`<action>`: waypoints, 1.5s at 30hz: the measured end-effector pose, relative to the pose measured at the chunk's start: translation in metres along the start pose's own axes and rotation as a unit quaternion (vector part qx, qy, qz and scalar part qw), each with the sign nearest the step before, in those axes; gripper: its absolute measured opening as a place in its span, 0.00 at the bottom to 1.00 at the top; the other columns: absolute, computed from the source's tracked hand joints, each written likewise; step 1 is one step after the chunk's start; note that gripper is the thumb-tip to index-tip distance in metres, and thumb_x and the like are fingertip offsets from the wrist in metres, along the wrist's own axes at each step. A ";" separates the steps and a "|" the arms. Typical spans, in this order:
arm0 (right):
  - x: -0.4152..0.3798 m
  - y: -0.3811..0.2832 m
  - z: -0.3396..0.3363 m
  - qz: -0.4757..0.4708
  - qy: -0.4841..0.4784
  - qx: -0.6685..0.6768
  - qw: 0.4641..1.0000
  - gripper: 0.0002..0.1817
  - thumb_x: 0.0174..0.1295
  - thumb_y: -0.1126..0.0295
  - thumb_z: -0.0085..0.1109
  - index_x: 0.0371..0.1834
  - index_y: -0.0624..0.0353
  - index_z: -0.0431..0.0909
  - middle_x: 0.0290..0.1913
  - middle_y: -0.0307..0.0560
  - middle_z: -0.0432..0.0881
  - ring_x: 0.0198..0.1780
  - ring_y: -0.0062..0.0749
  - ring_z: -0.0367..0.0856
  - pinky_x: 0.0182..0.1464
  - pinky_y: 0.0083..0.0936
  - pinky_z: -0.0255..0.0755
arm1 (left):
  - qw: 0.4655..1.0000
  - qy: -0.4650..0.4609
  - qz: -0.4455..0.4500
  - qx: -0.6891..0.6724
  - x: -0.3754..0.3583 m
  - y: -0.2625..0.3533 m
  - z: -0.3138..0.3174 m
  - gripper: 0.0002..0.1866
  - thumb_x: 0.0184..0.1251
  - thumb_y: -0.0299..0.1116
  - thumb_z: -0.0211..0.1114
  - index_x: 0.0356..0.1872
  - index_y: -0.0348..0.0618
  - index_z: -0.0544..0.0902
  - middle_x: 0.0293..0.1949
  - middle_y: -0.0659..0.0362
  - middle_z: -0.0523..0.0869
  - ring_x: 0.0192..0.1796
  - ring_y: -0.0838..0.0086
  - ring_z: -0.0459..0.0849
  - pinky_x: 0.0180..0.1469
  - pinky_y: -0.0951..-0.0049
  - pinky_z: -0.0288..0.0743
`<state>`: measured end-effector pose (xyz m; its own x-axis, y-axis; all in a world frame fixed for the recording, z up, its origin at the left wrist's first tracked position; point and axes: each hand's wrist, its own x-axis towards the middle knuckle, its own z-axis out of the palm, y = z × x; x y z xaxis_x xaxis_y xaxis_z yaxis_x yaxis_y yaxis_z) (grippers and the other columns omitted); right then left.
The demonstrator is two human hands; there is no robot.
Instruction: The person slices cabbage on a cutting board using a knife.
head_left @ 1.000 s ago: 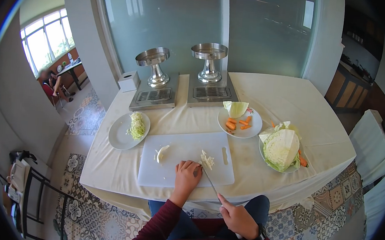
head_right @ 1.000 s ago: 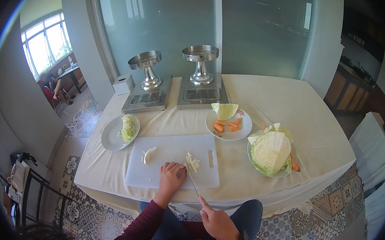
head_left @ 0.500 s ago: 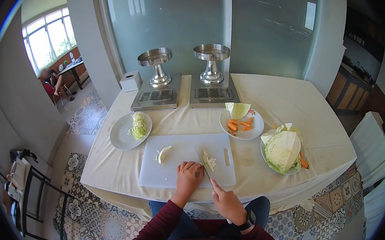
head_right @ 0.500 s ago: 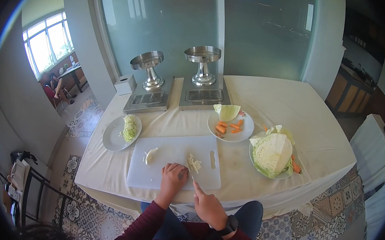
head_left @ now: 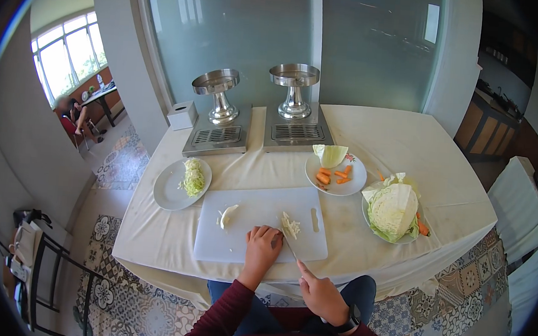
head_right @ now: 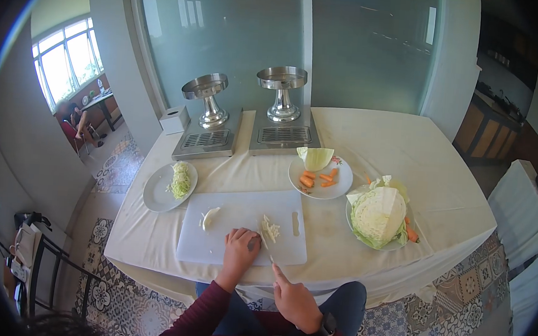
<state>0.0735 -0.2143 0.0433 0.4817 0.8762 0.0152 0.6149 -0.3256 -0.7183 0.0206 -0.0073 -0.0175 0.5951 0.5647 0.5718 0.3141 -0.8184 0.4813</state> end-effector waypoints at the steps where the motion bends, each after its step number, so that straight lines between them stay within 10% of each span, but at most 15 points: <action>1: -0.002 0.001 0.001 -0.001 0.003 0.001 1.000 0.29 0.72 0.66 0.50 0.76 0.56 0.63 0.22 0.66 0.78 0.25 0.65 0.79 0.31 0.54 0.72 | 1.000 0.002 0.001 0.000 0.000 0.000 0.001 0.05 0.59 0.32 0.71 0.35 0.47 0.87 0.38 0.61 0.86 0.46 0.61 0.81 0.52 0.60 0.70; 45: -0.005 0.002 -0.013 -0.003 0.020 0.065 0.998 0.27 0.72 0.65 0.51 0.75 0.54 0.67 0.20 0.65 0.76 0.24 0.63 0.78 0.30 0.51 0.70 | 1.000 0.009 0.016 -0.002 0.000 0.000 0.000 0.04 0.59 0.32 0.72 0.34 0.48 0.87 0.37 0.61 0.87 0.46 0.62 0.81 0.53 0.60 0.70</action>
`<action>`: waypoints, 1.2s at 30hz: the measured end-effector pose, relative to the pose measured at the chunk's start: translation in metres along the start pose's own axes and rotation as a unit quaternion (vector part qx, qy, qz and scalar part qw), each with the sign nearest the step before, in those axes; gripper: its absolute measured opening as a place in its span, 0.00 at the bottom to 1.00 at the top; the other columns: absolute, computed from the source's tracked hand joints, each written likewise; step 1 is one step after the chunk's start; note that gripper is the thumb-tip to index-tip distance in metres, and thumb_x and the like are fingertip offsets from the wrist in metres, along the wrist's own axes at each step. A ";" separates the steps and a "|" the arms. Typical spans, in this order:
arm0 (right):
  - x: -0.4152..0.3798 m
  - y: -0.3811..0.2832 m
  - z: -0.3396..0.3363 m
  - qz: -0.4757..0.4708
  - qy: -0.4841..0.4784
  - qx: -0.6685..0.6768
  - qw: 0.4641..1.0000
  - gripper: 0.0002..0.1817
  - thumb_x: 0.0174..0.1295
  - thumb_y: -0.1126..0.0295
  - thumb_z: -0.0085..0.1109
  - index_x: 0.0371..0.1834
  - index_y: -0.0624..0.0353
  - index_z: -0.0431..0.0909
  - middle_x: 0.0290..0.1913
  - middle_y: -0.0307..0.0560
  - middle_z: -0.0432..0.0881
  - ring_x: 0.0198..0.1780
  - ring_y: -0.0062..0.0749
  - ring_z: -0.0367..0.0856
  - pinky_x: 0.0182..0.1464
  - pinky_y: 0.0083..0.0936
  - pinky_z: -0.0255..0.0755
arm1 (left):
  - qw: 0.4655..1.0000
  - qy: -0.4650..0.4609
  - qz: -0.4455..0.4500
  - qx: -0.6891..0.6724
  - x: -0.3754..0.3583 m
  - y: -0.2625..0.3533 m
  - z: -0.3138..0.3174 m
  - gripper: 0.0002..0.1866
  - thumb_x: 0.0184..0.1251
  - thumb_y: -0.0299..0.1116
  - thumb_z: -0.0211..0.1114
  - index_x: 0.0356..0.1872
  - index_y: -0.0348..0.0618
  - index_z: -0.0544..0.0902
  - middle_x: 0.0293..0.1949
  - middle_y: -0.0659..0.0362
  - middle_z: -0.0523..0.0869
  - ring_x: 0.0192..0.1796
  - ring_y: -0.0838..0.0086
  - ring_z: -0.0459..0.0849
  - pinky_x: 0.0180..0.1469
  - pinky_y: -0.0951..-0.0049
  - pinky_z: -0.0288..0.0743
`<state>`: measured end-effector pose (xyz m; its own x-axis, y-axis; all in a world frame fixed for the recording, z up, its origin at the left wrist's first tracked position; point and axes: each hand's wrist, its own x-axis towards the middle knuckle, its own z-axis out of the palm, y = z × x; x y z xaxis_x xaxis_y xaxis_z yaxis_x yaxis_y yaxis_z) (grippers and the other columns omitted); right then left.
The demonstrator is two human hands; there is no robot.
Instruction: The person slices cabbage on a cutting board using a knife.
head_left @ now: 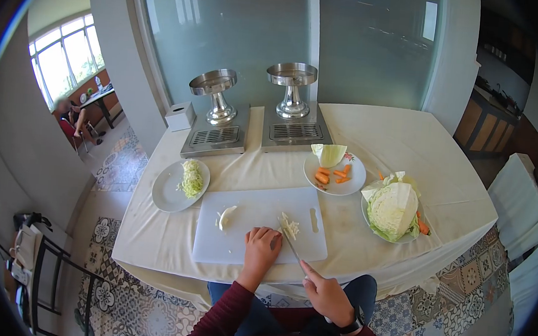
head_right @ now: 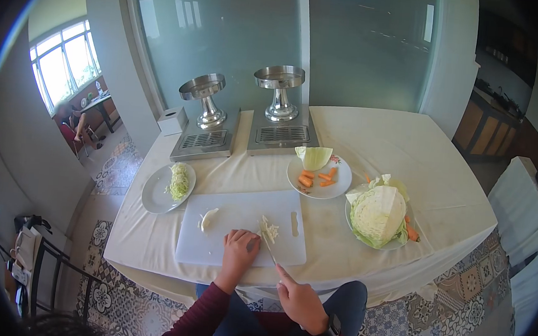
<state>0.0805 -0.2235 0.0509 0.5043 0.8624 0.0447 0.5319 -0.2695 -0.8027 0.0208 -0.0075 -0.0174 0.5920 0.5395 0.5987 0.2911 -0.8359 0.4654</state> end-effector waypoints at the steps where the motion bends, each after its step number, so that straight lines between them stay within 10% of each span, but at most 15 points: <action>1: -0.001 0.000 0.001 -0.007 0.004 0.010 1.000 0.27 0.72 0.65 0.51 0.75 0.54 0.67 0.20 0.64 0.76 0.24 0.63 0.78 0.30 0.51 0.70 | 1.000 0.000 0.002 0.003 0.000 0.000 0.000 0.04 0.59 0.32 0.72 0.34 0.48 0.87 0.37 0.62 0.87 0.46 0.62 0.82 0.53 0.60 0.70; 36: -0.015 0.005 0.007 -0.006 -0.016 -0.026 1.000 0.28 0.72 0.65 0.52 0.75 0.56 0.66 0.21 0.65 0.77 0.24 0.62 0.79 0.29 0.50 0.70 | 1.000 -0.007 -0.011 0.004 -0.001 -0.001 0.000 0.05 0.59 0.32 0.71 0.35 0.47 0.87 0.39 0.61 0.88 0.47 0.61 0.81 0.55 0.59 0.69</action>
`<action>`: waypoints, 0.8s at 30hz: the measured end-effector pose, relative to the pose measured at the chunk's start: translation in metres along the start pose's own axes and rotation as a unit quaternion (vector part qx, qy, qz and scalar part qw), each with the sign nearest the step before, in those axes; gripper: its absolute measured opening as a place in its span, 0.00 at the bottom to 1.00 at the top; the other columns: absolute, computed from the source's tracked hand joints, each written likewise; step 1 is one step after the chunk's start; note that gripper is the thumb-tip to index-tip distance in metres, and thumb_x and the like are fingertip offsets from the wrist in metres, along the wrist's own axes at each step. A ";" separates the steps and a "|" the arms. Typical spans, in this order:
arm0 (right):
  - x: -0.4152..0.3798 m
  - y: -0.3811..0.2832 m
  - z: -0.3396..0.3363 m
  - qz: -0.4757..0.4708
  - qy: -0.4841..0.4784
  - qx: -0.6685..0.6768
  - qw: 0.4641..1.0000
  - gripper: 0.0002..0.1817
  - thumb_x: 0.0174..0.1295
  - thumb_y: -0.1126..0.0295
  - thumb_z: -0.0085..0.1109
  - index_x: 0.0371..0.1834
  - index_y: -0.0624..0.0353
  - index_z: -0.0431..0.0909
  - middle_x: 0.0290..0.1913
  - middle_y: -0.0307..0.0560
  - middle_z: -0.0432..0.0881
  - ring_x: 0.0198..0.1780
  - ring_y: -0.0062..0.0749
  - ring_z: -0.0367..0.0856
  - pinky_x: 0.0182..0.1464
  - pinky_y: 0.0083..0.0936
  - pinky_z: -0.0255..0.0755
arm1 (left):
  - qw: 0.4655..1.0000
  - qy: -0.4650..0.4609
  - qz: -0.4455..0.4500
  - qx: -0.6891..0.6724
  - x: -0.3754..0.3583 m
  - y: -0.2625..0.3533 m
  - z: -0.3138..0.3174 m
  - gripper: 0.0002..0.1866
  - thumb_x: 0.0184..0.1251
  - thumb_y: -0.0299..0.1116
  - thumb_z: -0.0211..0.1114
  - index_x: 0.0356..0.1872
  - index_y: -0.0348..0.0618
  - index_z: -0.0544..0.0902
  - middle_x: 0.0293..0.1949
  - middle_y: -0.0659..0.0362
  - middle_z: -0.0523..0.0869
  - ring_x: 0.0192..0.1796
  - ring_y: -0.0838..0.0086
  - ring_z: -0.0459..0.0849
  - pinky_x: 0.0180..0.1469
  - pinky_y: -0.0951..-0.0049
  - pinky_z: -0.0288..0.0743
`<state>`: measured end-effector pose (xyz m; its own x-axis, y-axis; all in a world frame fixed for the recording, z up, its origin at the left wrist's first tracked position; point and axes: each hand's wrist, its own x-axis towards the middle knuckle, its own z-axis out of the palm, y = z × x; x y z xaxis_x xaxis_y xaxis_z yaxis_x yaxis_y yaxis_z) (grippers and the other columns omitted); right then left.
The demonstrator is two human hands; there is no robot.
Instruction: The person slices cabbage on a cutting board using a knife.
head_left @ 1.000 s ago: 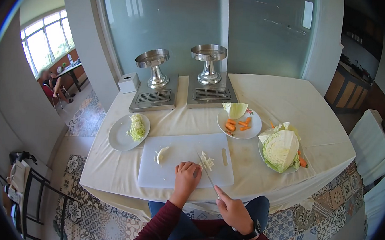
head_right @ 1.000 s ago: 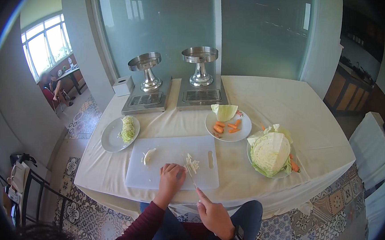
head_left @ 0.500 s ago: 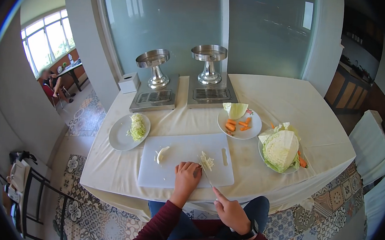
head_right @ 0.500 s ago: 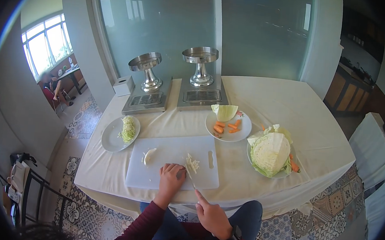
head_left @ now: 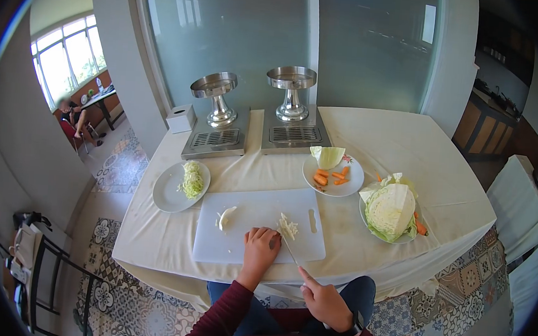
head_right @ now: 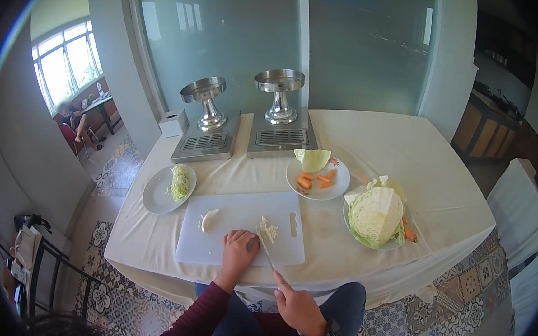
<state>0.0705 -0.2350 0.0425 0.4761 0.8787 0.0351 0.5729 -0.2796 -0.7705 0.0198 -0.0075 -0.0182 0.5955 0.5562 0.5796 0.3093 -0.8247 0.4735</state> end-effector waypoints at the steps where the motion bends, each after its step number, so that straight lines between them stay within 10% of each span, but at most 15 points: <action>1: -0.002 -0.002 -0.003 0.003 -0.004 0.005 1.000 0.28 0.72 0.65 0.52 0.75 0.56 0.66 0.21 0.65 0.77 0.24 0.64 0.79 0.30 0.52 0.71 | 1.000 0.000 0.000 -0.001 0.000 0.000 0.001 0.05 0.59 0.32 0.71 0.36 0.47 0.87 0.39 0.61 0.88 0.47 0.61 0.81 0.55 0.59 0.69; 24: 0.043 0.000 0.021 -0.014 0.005 -0.067 0.998 0.30 0.71 0.68 0.51 0.76 0.60 0.62 0.23 0.68 0.80 0.26 0.67 0.80 0.33 0.57 0.74 | 1.000 0.008 0.006 -0.006 0.001 0.002 -0.002 0.05 0.58 0.31 0.71 0.35 0.46 0.87 0.38 0.62 0.88 0.45 0.62 0.82 0.53 0.60 0.69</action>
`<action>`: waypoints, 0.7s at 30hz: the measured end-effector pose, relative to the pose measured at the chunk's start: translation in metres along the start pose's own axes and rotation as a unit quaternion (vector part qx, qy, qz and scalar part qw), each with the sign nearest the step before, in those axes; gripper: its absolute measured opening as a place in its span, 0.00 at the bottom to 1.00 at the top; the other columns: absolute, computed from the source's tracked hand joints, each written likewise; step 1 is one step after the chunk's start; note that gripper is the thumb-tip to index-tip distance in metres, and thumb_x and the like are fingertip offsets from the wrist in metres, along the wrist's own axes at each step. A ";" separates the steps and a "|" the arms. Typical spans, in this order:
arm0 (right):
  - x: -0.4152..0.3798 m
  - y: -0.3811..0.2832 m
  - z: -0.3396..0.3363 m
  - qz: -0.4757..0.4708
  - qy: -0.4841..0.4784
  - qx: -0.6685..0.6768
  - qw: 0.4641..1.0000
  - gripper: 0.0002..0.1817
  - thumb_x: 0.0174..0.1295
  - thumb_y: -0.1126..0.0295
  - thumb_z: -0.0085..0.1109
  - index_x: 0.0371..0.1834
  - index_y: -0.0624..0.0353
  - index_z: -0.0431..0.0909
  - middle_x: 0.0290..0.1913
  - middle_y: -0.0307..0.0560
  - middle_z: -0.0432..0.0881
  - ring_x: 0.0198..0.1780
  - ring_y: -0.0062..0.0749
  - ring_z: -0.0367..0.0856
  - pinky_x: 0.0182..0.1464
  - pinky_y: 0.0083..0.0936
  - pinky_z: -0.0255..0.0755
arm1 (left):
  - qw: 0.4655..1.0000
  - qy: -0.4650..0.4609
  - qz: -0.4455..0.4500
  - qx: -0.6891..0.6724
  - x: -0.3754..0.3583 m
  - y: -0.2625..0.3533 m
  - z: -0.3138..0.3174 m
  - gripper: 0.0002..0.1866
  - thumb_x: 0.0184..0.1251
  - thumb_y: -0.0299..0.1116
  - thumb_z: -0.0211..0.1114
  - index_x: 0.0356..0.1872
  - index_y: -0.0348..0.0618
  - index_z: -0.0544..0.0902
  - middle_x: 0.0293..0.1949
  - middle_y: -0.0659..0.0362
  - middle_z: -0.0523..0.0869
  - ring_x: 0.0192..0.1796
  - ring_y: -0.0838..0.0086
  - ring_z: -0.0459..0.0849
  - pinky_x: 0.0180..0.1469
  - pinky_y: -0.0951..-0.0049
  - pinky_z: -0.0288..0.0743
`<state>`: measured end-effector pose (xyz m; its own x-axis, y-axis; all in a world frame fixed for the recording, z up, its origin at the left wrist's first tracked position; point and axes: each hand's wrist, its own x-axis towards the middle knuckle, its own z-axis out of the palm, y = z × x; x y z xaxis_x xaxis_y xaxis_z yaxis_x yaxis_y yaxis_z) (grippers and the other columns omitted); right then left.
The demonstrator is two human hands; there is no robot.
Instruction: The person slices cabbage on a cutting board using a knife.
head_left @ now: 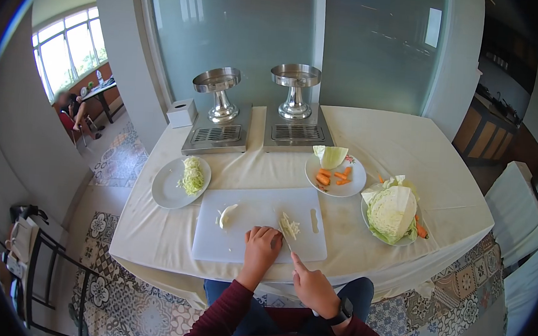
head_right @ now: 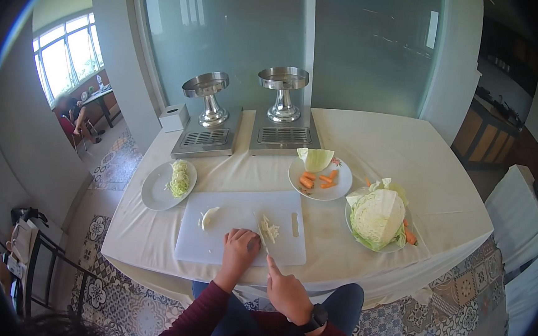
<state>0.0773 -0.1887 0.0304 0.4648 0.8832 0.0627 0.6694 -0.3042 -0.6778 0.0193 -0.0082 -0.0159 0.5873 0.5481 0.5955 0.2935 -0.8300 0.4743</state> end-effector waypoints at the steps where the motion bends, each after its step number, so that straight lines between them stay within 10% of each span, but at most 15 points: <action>1: 0.000 0.000 0.001 0.001 0.002 -0.006 1.000 0.29 0.71 0.68 0.51 0.76 0.60 0.62 0.23 0.67 0.80 0.26 0.66 0.80 0.33 0.56 0.74 | 1.000 0.000 0.000 0.001 0.000 0.000 0.000 0.05 0.58 0.31 0.71 0.35 0.47 0.87 0.38 0.62 0.88 0.45 0.62 0.82 0.53 0.60 0.69; 21: -0.018 -0.001 -0.005 0.018 -0.005 0.001 1.000 0.30 0.71 0.66 0.52 0.77 0.55 0.61 0.21 0.67 0.80 0.25 0.66 0.81 0.32 0.58 0.74 | 1.000 0.003 -0.007 0.000 0.000 -0.002 0.002 0.04 0.59 0.32 0.71 0.34 0.47 0.87 0.37 0.61 0.88 0.45 0.62 0.82 0.53 0.60 0.69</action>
<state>0.0712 -0.2059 0.0339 0.4816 0.8758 0.0308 0.6516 -0.3343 -0.6809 0.0200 -0.0065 -0.0186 0.5789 0.5609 0.5918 0.3026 -0.8218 0.4828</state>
